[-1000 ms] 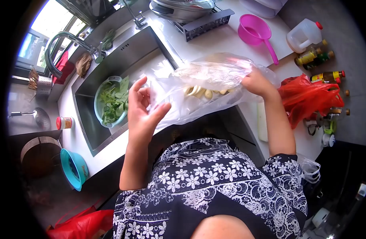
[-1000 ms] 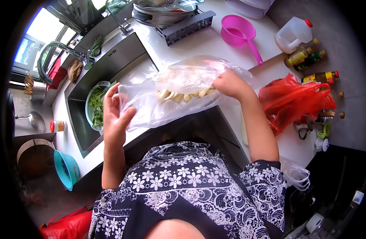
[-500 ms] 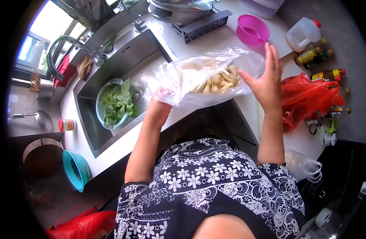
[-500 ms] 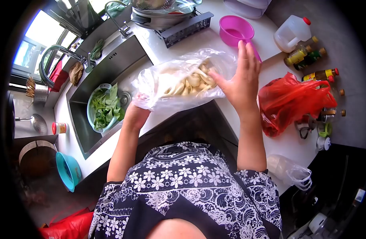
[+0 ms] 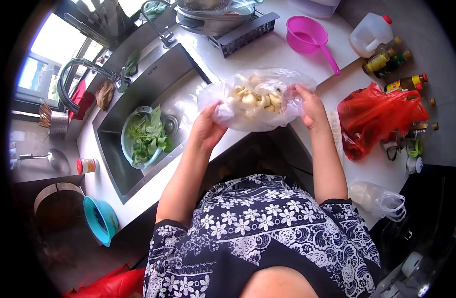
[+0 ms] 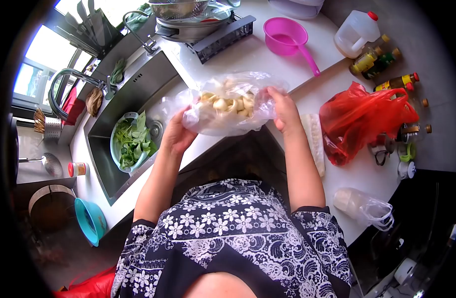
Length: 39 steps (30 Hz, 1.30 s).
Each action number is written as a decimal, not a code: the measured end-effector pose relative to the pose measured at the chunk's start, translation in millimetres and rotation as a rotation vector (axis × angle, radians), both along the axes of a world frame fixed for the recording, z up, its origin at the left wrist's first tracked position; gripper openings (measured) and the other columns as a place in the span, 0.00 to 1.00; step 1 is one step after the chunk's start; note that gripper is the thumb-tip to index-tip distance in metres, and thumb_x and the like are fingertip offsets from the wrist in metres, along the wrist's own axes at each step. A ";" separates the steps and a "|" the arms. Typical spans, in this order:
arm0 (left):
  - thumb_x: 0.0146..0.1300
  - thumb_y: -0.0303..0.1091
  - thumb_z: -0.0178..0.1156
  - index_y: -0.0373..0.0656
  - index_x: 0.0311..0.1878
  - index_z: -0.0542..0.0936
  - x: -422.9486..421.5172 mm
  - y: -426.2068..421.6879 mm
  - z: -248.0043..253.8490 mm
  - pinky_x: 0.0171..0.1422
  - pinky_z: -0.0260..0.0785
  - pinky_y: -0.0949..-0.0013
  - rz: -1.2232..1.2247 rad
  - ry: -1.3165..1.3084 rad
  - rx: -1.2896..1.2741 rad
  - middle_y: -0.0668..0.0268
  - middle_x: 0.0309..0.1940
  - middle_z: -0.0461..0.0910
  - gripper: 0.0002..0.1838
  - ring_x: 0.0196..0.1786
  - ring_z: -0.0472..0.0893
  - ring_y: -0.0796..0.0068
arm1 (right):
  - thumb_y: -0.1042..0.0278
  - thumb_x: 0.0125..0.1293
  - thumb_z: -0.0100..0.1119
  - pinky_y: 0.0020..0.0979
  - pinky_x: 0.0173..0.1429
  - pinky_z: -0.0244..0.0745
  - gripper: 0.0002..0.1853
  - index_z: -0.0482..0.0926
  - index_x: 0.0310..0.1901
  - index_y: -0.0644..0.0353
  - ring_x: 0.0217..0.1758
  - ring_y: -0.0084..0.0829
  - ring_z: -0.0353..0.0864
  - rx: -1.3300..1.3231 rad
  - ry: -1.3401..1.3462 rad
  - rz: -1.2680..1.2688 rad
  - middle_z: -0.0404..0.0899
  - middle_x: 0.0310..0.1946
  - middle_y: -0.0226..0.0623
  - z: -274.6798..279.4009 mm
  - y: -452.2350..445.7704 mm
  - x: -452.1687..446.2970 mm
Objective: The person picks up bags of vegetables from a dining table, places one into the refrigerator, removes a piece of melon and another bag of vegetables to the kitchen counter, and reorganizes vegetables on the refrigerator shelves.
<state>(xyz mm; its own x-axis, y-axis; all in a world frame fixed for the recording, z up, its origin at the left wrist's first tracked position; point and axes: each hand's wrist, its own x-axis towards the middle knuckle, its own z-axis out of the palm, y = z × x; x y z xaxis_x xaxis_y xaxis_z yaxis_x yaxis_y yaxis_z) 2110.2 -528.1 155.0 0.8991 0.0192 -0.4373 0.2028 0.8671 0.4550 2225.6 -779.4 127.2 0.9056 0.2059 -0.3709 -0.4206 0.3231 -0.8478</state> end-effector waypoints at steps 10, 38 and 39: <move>0.57 0.32 0.56 0.39 0.52 0.70 24.9 10.0 42.5 0.57 0.65 0.64 0.007 -0.292 0.273 0.63 0.46 0.74 0.19 0.50 0.74 0.69 | 0.58 0.64 0.46 0.39 0.37 0.75 0.16 0.71 0.48 0.57 0.41 0.38 0.77 0.282 0.119 -0.113 0.76 0.40 0.40 5.7 -11.2 -1.9; 0.58 0.34 0.57 0.38 0.53 0.71 27.9 11.4 30.4 0.58 0.64 0.65 -0.066 -0.273 0.288 0.64 0.48 0.75 0.20 0.49 0.75 0.71 | 0.68 0.65 0.44 0.40 0.43 0.76 0.08 0.71 0.42 0.59 0.43 0.36 0.76 0.418 0.159 -0.070 0.74 0.41 0.39 -5.0 13.4 -51.7; 0.59 0.34 0.57 0.38 0.53 0.71 29.5 12.8 27.2 0.58 0.64 0.67 -0.067 -0.225 0.482 0.64 0.48 0.75 0.19 0.49 0.75 0.72 | 0.68 0.65 0.43 0.41 0.43 0.76 0.08 0.71 0.41 0.59 0.43 0.37 0.77 0.425 0.187 -0.058 0.74 0.41 0.39 -4.7 12.6 -52.5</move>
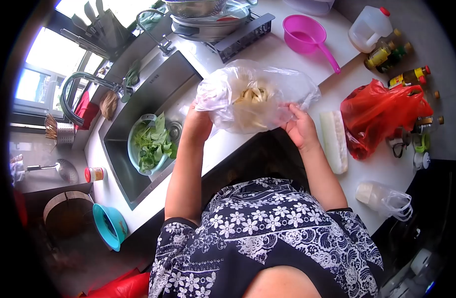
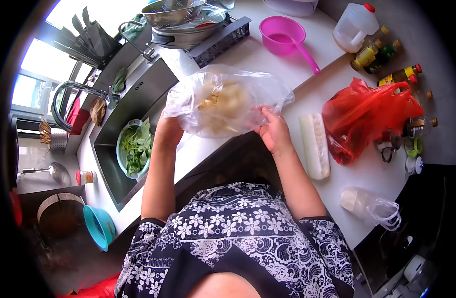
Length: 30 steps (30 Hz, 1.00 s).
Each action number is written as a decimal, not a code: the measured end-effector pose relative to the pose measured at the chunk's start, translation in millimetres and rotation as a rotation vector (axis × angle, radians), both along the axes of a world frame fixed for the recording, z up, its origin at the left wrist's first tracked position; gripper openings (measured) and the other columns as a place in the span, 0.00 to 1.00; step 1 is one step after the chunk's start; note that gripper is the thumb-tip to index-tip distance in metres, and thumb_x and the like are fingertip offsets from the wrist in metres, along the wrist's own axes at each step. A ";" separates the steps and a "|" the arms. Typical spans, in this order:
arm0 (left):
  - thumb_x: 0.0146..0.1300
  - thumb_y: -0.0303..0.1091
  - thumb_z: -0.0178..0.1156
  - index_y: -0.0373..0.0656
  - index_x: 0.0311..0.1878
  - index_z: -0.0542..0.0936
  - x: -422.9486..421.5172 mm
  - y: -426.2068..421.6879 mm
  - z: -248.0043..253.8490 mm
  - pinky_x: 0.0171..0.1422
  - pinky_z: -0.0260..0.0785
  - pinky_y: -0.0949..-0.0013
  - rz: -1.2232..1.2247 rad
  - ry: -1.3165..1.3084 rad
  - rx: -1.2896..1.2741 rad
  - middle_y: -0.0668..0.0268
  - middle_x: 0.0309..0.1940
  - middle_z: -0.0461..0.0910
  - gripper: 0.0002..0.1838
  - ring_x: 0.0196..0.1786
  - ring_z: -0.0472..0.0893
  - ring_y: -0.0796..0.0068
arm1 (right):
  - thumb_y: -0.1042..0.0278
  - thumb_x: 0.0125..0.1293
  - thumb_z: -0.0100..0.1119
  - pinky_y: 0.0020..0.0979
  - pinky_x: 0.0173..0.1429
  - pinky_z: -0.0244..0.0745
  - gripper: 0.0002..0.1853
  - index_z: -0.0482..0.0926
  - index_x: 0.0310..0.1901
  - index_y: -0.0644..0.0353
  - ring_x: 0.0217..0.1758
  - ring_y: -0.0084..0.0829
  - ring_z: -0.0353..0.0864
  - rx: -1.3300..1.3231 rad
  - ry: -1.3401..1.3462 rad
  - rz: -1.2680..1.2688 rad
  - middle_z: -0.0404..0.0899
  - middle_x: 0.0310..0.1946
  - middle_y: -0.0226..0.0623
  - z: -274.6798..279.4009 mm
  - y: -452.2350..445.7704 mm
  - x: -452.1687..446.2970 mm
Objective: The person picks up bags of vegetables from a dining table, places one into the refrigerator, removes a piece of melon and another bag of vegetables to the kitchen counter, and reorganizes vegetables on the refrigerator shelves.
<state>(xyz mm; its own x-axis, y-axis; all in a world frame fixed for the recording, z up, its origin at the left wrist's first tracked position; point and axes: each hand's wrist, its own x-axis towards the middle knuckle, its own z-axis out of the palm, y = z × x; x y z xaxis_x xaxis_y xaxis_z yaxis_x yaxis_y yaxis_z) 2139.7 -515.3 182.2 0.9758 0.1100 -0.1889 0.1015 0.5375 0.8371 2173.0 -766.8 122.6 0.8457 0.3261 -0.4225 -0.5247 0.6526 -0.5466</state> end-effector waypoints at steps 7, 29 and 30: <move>0.61 0.33 0.54 0.36 0.53 0.71 -10.7 -11.3 26.3 0.57 0.65 0.67 -0.020 -0.087 -0.117 0.61 0.48 0.75 0.18 0.49 0.75 0.71 | 0.67 0.65 0.43 0.38 0.42 0.76 0.08 0.70 0.41 0.58 0.42 0.34 0.77 -0.046 -0.027 0.074 0.75 0.40 0.38 -3.7 1.6 -3.7; 0.54 0.26 0.57 0.40 0.59 0.63 -59.7 -7.6 -19.8 0.53 0.68 0.65 -0.013 0.292 0.140 0.62 0.50 0.71 0.27 0.53 0.72 0.70 | 0.63 0.67 0.43 0.36 0.39 0.76 0.10 0.71 0.44 0.56 0.45 0.33 0.74 -0.168 -0.085 0.200 0.69 0.47 0.35 0.5 -4.5 -29.8; 0.54 0.26 0.57 0.40 0.58 0.64 -59.7 -10.9 -18.8 0.53 0.68 0.65 -0.010 0.280 0.166 0.62 0.50 0.72 0.26 0.52 0.73 0.71 | 0.63 0.67 0.43 0.36 0.39 0.76 0.10 0.71 0.44 0.55 0.45 0.33 0.74 -0.141 -0.072 0.218 0.69 0.47 0.36 0.7 -2.3 -30.9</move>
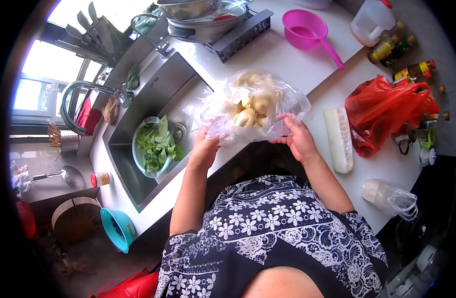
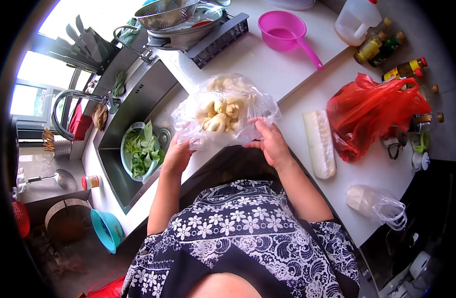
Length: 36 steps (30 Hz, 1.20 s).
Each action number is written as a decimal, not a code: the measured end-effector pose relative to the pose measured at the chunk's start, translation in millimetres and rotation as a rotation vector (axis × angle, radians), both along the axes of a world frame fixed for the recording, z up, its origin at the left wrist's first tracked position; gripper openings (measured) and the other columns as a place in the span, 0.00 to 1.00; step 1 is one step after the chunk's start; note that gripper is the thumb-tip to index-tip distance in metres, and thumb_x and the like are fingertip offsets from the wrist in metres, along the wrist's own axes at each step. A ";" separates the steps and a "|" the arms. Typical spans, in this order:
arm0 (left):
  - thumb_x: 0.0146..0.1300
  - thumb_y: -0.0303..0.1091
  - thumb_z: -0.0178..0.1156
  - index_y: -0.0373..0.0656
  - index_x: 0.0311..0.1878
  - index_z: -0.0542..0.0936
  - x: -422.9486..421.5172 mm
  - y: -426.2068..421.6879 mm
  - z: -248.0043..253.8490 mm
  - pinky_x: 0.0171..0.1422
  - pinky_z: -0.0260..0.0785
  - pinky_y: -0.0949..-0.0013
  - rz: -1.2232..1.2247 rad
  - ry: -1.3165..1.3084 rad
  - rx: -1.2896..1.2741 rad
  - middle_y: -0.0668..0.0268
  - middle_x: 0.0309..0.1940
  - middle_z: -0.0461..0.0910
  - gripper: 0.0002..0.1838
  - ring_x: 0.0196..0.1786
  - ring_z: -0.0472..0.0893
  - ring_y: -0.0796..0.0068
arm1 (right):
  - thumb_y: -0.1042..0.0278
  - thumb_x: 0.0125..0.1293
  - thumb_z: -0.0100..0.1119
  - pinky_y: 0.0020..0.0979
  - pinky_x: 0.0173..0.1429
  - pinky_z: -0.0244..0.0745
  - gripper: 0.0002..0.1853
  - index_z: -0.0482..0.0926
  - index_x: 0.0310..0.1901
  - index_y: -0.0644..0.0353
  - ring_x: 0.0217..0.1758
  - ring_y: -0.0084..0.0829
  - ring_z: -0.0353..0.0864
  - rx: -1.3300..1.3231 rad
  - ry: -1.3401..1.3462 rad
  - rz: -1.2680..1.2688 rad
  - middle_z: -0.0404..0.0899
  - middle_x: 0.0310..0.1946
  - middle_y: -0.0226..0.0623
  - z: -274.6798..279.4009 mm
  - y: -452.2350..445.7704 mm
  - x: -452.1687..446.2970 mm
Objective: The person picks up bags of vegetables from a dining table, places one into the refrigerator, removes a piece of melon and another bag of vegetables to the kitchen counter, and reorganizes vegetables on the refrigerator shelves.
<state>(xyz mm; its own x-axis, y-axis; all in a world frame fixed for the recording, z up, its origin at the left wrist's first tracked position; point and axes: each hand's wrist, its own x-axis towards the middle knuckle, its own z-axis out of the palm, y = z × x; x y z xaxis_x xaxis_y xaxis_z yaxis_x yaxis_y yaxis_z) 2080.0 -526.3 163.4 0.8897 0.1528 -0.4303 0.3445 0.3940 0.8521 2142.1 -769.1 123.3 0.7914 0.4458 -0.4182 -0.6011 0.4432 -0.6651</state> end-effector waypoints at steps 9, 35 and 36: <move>0.65 0.40 0.47 0.37 0.59 0.63 39.4 4.5 -15.4 0.59 0.65 0.63 0.108 -0.126 -0.175 0.59 0.54 0.70 0.23 0.53 0.73 0.66 | 0.63 0.67 0.42 0.42 0.44 0.75 0.10 0.71 0.43 0.56 0.47 0.37 0.74 0.172 -0.019 -0.003 0.70 0.45 0.39 11.2 1.6 17.0; 0.65 0.42 0.44 0.40 0.60 0.63 58.5 -16.5 -23.4 0.58 0.66 0.56 -0.029 -0.022 -0.231 0.59 0.55 0.69 0.23 0.55 0.72 0.63 | 0.66 0.64 0.49 0.38 0.49 0.73 0.17 0.64 0.53 0.62 0.49 0.33 0.73 0.028 -0.107 -0.031 0.71 0.47 0.37 -6.3 -8.4 22.5; 0.65 0.43 0.44 0.41 0.61 0.61 57.6 -16.2 -23.9 0.59 0.65 0.55 -0.046 -0.051 -0.238 0.59 0.56 0.68 0.24 0.56 0.71 0.62 | 0.67 0.64 0.48 0.38 0.49 0.73 0.17 0.64 0.53 0.62 0.49 0.33 0.73 0.039 -0.106 -0.031 0.71 0.47 0.37 -7.0 -7.9 22.7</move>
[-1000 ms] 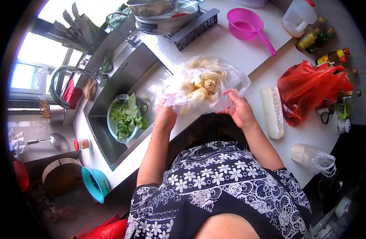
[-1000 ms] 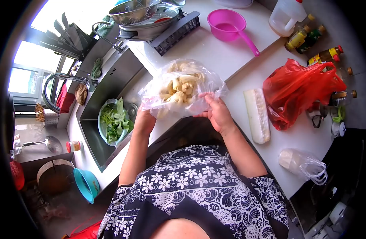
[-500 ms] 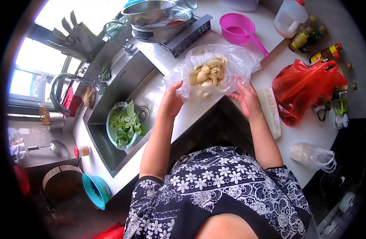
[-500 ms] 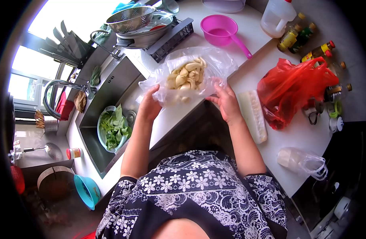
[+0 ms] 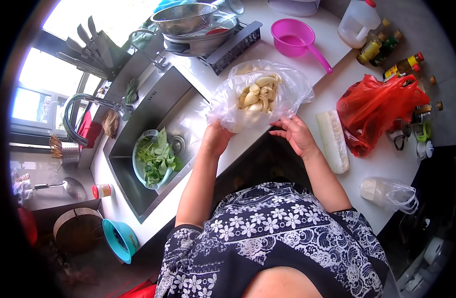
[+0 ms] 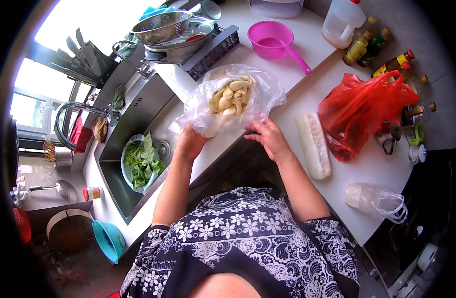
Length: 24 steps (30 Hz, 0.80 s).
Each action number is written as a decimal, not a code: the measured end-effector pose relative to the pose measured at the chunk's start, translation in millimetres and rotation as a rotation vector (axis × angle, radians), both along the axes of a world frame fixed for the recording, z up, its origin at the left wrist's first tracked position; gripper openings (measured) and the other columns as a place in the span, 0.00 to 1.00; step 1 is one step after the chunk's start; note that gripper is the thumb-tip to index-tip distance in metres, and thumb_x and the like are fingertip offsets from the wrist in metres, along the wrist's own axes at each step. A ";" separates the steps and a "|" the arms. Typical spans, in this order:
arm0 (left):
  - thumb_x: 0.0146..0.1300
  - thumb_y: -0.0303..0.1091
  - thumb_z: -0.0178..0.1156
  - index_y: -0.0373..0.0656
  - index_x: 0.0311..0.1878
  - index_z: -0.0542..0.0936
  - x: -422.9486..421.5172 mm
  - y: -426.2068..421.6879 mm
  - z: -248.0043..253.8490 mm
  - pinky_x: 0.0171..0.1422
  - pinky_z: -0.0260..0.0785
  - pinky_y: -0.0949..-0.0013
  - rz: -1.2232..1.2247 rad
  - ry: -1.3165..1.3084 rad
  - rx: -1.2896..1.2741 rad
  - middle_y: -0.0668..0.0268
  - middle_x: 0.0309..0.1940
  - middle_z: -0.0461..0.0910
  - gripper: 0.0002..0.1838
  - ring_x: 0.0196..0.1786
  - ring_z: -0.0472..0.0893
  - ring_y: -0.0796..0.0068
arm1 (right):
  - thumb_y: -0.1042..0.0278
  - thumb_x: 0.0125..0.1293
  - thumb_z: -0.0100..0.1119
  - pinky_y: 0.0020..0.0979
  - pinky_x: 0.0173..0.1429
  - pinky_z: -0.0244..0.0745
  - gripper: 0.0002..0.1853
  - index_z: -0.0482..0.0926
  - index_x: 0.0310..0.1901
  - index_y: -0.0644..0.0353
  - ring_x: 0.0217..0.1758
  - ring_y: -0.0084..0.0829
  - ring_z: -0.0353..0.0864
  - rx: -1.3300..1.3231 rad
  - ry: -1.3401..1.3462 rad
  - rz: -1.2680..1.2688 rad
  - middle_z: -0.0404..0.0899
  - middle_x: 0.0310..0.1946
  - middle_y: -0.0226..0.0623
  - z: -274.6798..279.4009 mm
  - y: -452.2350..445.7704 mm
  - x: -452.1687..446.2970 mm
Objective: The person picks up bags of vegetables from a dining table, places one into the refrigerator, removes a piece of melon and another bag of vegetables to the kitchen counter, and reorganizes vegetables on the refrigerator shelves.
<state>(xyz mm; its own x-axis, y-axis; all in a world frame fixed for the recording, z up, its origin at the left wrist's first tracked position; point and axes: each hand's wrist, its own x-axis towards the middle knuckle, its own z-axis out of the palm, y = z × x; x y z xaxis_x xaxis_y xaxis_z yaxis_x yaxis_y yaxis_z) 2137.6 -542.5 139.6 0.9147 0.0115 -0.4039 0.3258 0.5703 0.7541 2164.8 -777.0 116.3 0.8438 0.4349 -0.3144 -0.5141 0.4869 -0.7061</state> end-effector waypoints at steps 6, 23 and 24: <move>0.66 0.47 0.39 0.43 0.63 0.60 3.1 -13.1 6.4 0.60 0.63 0.51 -0.012 -0.017 -0.148 0.59 0.59 0.66 0.26 0.59 0.68 0.60 | 0.67 0.65 0.48 0.38 0.49 0.73 0.18 0.63 0.54 0.61 0.49 0.33 0.73 0.061 0.041 0.010 0.70 0.47 0.37 0.5 3.9 0.5; 0.65 0.45 0.47 0.41 0.63 0.55 -0.1 -27.9 -27.2 0.61 0.62 0.53 0.142 -0.110 -0.043 0.58 0.60 0.59 0.28 0.61 0.63 0.61 | 0.64 0.66 0.45 0.32 0.49 0.72 0.24 0.58 0.62 0.61 0.52 0.29 0.70 -0.032 -0.070 -0.171 0.65 0.55 0.35 -13.4 13.0 -16.7; 0.65 0.45 0.47 0.41 0.63 0.55 -5.1 -20.0 -36.0 0.61 0.62 0.53 0.118 -0.106 -0.047 0.58 0.60 0.59 0.28 0.61 0.63 0.61 | 0.65 0.66 0.46 0.32 0.49 0.72 0.23 0.58 0.61 0.62 0.51 0.29 0.70 -0.036 -0.074 -0.125 0.65 0.55 0.35 -17.3 9.9 -21.7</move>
